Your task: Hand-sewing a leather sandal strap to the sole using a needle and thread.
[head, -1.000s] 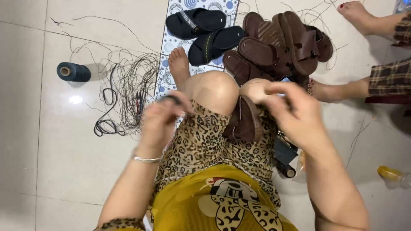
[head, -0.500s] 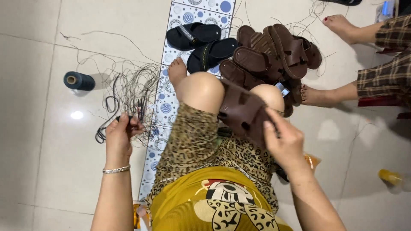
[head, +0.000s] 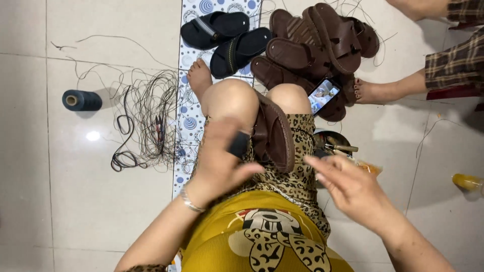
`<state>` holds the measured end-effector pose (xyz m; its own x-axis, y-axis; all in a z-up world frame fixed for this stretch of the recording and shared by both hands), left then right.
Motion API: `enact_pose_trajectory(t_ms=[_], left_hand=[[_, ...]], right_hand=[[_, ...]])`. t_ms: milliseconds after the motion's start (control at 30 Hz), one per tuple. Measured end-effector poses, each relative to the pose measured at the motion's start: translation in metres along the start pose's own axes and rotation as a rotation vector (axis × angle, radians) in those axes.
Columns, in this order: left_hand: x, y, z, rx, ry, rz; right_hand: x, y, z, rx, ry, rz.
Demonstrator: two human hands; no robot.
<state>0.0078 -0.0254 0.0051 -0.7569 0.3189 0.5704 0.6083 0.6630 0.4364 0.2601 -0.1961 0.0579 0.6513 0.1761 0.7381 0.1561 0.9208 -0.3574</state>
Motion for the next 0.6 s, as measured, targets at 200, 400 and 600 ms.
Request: enact_pose_trajectory(t_ms=[200, 400, 600], left_hand=[[-0.033, 0.016, -0.017, -0.274, 0.01, 0.386], [-0.041, 0.017, -0.015, -0.246, 0.003, 0.434], [-0.054, 0.012, -0.017, -0.238, -0.016, 0.39]], right_hand=[[0.012, 0.004, 0.04, 0.129, -0.166, -0.1], [0.012, 0.009, 0.036, 0.2, -0.268, -0.105], [0.014, 0.004, 0.039, 0.107, -0.42, -0.04]])
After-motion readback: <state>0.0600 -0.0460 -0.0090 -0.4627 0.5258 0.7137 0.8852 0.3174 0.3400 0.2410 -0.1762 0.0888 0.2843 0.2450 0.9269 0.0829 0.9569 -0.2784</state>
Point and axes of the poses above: each hand's wrist, its own y-axis towards the middle knuckle, its own x-axis out of the back of the hand, z = x × y, the point moved 1 cm from there along y, towards the middle knuckle, and after that the axes turned 7 degrees about -x, right-handed, at the moved point
